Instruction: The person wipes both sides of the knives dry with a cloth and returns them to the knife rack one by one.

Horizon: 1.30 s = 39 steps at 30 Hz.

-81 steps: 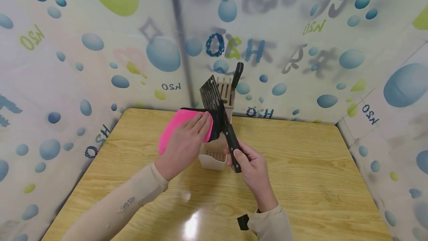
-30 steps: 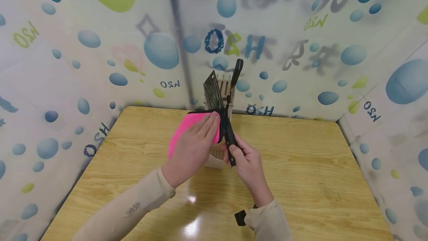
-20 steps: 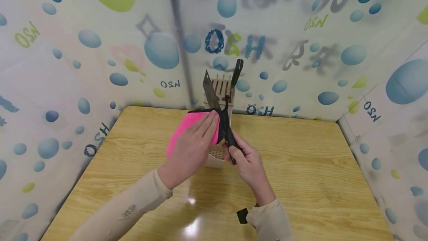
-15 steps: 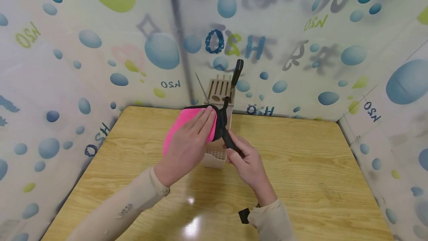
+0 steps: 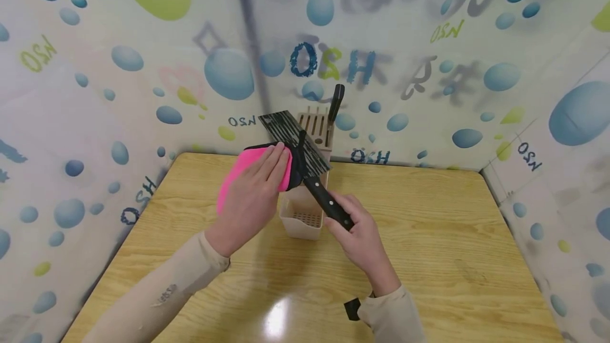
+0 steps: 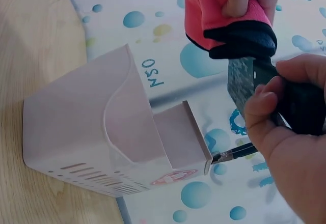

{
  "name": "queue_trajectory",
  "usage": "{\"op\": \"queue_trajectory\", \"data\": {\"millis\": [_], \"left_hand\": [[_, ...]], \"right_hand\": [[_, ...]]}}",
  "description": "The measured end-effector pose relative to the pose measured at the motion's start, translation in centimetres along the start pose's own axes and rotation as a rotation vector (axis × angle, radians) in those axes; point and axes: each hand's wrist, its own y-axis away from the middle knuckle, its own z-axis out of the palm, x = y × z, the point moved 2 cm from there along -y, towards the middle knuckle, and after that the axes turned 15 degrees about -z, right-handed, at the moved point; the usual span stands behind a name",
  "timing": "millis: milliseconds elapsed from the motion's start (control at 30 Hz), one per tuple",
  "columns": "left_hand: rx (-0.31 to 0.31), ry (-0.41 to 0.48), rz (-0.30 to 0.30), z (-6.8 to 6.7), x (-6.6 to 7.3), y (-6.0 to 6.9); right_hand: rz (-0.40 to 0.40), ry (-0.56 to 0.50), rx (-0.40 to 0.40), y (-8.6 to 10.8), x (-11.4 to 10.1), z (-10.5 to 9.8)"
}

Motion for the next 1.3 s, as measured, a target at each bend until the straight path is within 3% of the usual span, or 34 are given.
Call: {"op": "queue_trajectory", "data": {"millis": [167, 300, 500, 800, 1067, 1300], "left_hand": [[0.034, 0.018, -0.025, -0.1, -1.1, -0.1], [0.051, 0.023, -0.041, -0.2, -2.0, -0.2], [0.043, 0.007, -0.059, -0.3, -3.1, -0.2], [0.111, -0.004, -0.089, 0.0, -4.2, -0.7], [0.022, 0.003, -0.069, 1.8, -3.9, -0.9], [-0.010, 0.044, -0.034, 2.2, -3.9, -0.7]], "right_hand": [[0.042, -0.040, -0.011, 0.3, -0.1, -0.4], [-0.002, -0.036, -0.016, 0.4, -0.1, -0.5], [-0.094, 0.059, -0.002, 0.8, 0.0, 0.0], [-0.120, 0.084, -0.043, 1.4, -0.1, 0.6], [-0.114, 0.080, -0.034, 1.8, -0.5, 1.0], [-0.120, 0.069, -0.021, 2.1, -0.3, 1.2]]}}
